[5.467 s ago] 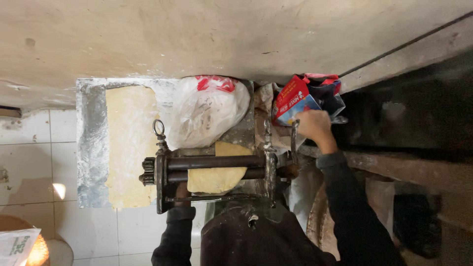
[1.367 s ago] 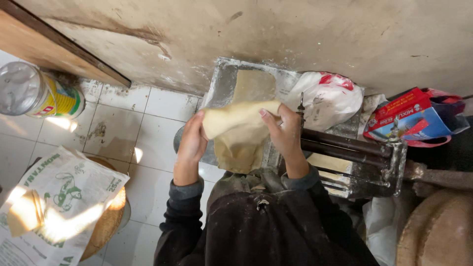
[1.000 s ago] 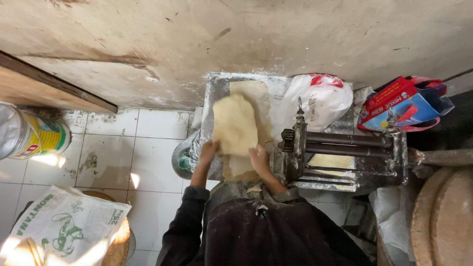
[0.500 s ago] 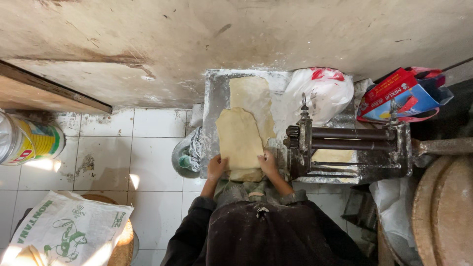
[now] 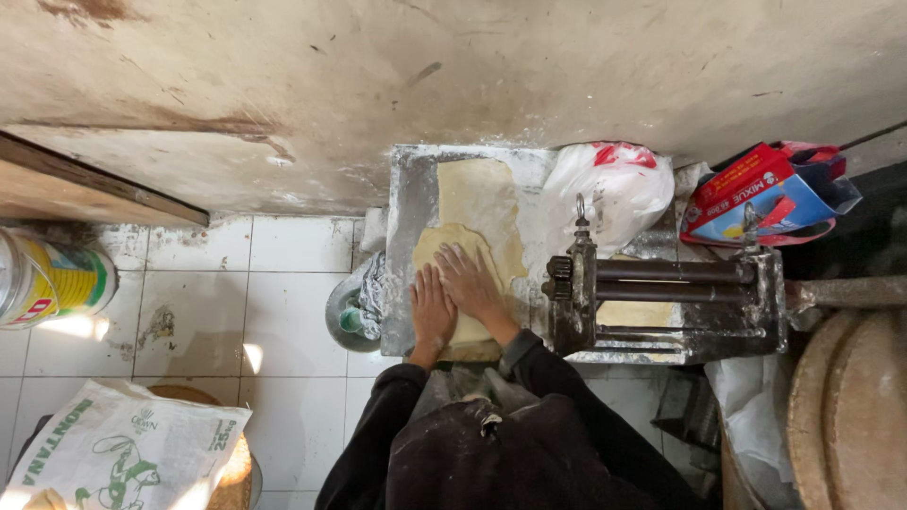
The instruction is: The person flattens a piece of dough by passing it through a manual roller machine. They sprinkle flour on the dough and the rollers by hand, feed the dough into the machine, and turn the crank handle to process the dough.
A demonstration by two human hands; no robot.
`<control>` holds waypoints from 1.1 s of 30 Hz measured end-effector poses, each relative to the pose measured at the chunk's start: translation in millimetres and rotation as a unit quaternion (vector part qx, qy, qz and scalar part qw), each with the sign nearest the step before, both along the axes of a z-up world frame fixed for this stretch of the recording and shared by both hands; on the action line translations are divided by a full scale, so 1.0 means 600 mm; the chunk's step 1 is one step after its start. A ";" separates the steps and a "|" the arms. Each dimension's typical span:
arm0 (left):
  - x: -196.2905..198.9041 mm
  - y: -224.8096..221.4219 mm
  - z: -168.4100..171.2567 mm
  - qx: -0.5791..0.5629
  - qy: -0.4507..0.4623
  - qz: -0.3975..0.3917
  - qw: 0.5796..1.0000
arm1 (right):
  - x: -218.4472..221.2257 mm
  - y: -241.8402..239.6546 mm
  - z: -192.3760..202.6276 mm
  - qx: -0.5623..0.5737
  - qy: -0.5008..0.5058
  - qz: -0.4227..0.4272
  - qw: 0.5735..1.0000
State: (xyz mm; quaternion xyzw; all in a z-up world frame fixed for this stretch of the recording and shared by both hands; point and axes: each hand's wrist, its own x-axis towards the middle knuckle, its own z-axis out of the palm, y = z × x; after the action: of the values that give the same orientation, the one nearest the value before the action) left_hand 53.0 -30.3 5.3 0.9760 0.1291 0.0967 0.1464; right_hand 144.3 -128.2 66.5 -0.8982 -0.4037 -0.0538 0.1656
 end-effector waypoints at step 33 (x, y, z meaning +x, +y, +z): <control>-0.110 0.019 0.024 0.037 -0.050 -0.250 0.966 | -0.187 -0.133 -0.052 -0.002 0.121 0.028 0.992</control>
State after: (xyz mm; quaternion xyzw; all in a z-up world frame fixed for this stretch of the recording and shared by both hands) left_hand -12.8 -19.1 19.5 0.9759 -0.1301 0.1105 0.1357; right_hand 31.8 -208.2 35.5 -0.8870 -0.4053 0.0611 0.2128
